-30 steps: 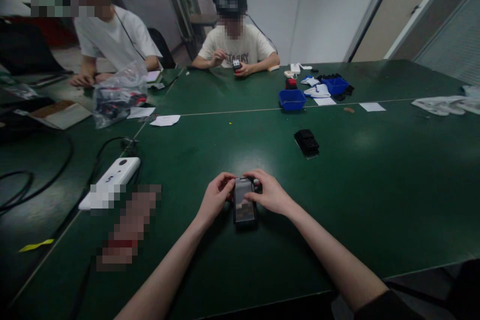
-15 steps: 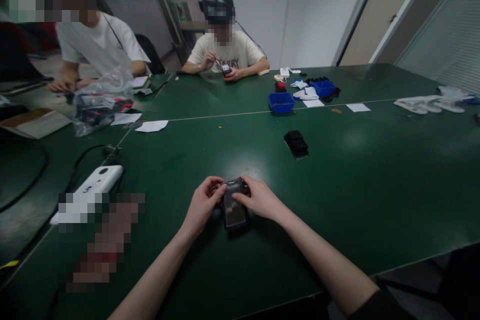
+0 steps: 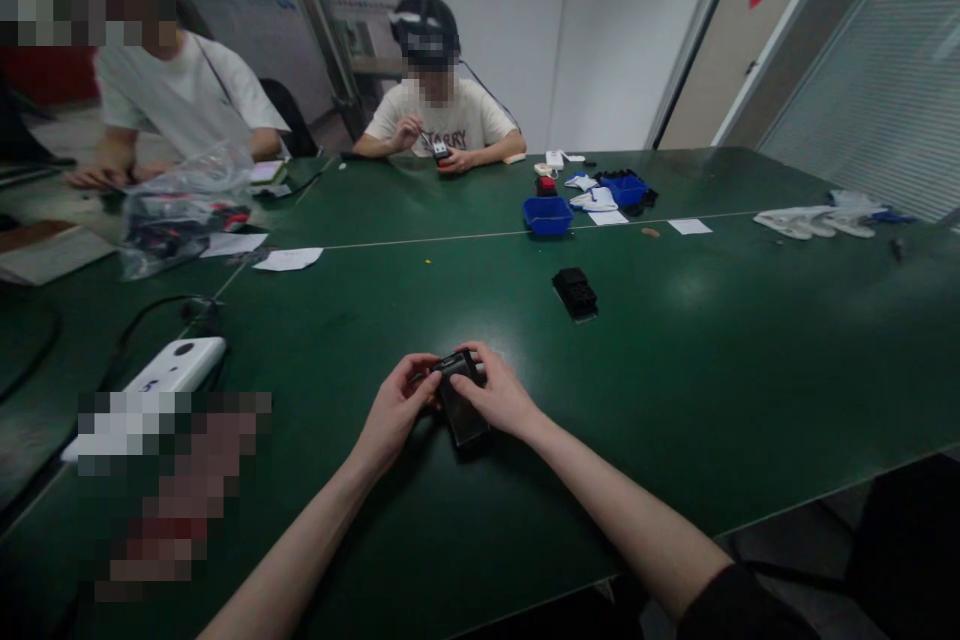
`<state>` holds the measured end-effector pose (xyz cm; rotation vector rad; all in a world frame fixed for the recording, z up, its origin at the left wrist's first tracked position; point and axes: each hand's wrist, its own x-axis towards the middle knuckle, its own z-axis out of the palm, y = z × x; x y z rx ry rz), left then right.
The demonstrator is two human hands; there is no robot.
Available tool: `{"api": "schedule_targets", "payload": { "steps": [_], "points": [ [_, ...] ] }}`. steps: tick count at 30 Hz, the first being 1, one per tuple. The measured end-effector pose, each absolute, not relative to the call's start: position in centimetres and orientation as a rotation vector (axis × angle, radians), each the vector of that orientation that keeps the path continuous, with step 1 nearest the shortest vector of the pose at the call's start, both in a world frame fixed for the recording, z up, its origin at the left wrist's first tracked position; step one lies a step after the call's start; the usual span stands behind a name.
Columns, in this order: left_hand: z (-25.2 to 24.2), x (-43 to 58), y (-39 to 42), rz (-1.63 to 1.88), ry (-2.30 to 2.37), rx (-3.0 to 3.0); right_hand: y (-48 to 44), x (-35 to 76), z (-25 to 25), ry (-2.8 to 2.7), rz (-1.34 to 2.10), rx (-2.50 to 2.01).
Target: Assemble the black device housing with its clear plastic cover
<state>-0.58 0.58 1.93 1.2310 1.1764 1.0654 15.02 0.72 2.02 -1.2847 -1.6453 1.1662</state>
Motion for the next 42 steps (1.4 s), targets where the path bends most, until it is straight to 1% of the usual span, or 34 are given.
{"api": "schedule_targets", "payload": {
  "steps": [2,4,8,11,14,19,23,29,33,38,40,42],
  "points": [
    [1.8,-0.5,0.5,1.035,1.149,1.189,0.9,16.5,2.8,-1.761,0.898,-1.351],
    [1.6,-0.4,0.4,1.014,1.151,1.178,0.9,18.7,3.7,-1.869,0.540,-1.471],
    [1.4,-0.4,0.3,0.979,1.139,1.227,-0.1,24.0,4.3,-1.958,-0.106,-1.836],
    [1.4,-0.4,0.3,0.950,1.144,1.287,-0.7,27.2,3.3,-1.993,-0.381,-2.038],
    [1.6,-0.4,0.2,0.935,1.155,1.314,-0.7,28.9,2.0,-2.034,-0.528,-2.127],
    [1.6,-0.5,0.3,0.941,1.153,1.330,-0.1,28.8,1.1,-2.041,-0.520,-2.157],
    [1.4,-0.6,0.3,0.931,1.159,1.346,0.9,28.0,1.7,-2.014,-0.477,-2.202],
    [1.2,-0.5,0.3,0.920,1.149,1.351,5.8,26.5,3.6,-1.833,-0.422,-2.292],
    [1.1,-0.5,0.4,0.920,1.136,1.340,8.1,25.8,3.5,-1.810,-0.280,-2.388],
    [0.8,-0.6,0.5,0.897,1.137,1.361,6.7,25.7,3.2,-1.760,-0.266,-2.253],
    [0.8,-0.6,0.4,0.900,1.137,1.348,5.5,25.3,3.4,-1.686,-0.127,-2.122],
    [0.9,-0.6,0.4,0.915,1.129,1.314,4.3,24.1,3.4,-1.605,0.206,-1.953]
  ]
}}
